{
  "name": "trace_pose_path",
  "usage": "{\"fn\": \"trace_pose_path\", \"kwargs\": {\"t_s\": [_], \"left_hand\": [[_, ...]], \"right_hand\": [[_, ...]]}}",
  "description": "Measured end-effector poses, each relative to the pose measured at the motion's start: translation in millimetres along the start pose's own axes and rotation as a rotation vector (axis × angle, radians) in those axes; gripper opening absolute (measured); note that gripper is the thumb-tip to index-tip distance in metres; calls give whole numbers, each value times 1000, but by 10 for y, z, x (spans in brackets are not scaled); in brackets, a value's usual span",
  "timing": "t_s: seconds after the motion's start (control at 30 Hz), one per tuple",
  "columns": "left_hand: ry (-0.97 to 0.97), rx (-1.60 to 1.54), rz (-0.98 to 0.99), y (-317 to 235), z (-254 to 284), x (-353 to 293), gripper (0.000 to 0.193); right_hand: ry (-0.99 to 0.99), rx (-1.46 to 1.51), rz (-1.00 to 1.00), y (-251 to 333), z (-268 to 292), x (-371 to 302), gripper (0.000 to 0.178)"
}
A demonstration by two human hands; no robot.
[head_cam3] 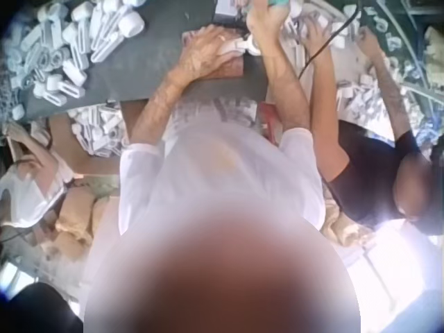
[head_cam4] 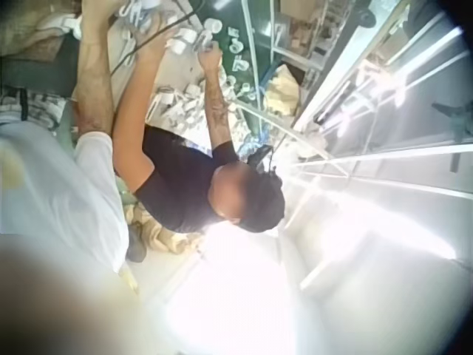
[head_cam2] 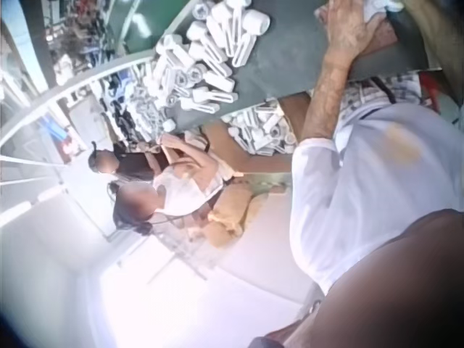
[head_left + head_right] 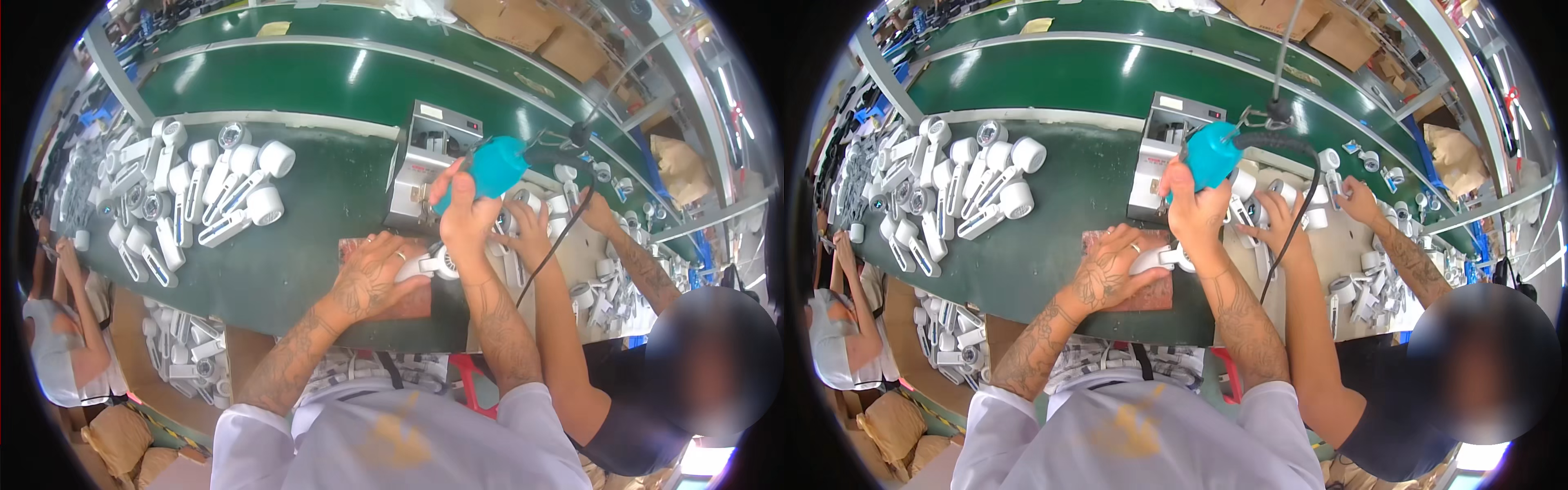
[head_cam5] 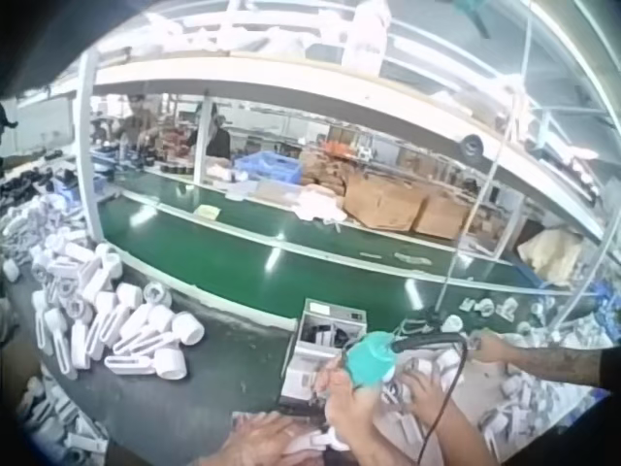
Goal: Assemble electronic components into plastic housings using an electric screwdriver on an assembly line.
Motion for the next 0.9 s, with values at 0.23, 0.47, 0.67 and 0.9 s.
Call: {"fn": "trace_pose_path", "kwargs": {"t_s": [0.23, 0.47, 0.67, 0.9], "left_hand": [[-1, 58, 44, 54, 49, 62, 44], [-33, 21, 37, 42, 18, 30, 46], [-17, -23, 29, 56, 7, 34, 46], [-30, 15, 6, 61, 13, 48, 45]], "right_hand": [[-26, -22, -70, 339, 29, -192, 50], [-25, 58, -120, 357, 153, -285, 47], [1, 13, -148, 200, 162, -381, 54], [-23, 38, -166, 164, 186, -400, 44]]}}
Point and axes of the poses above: each hand's wrist, its own x-axis towards the middle knuckle, its own z-axis out of the back of the hand, y = z × x, the point moved 4 cm from there along x, towards the middle knuckle, and after that the axes turned 14 degrees about -y, right-handed, at the moved point
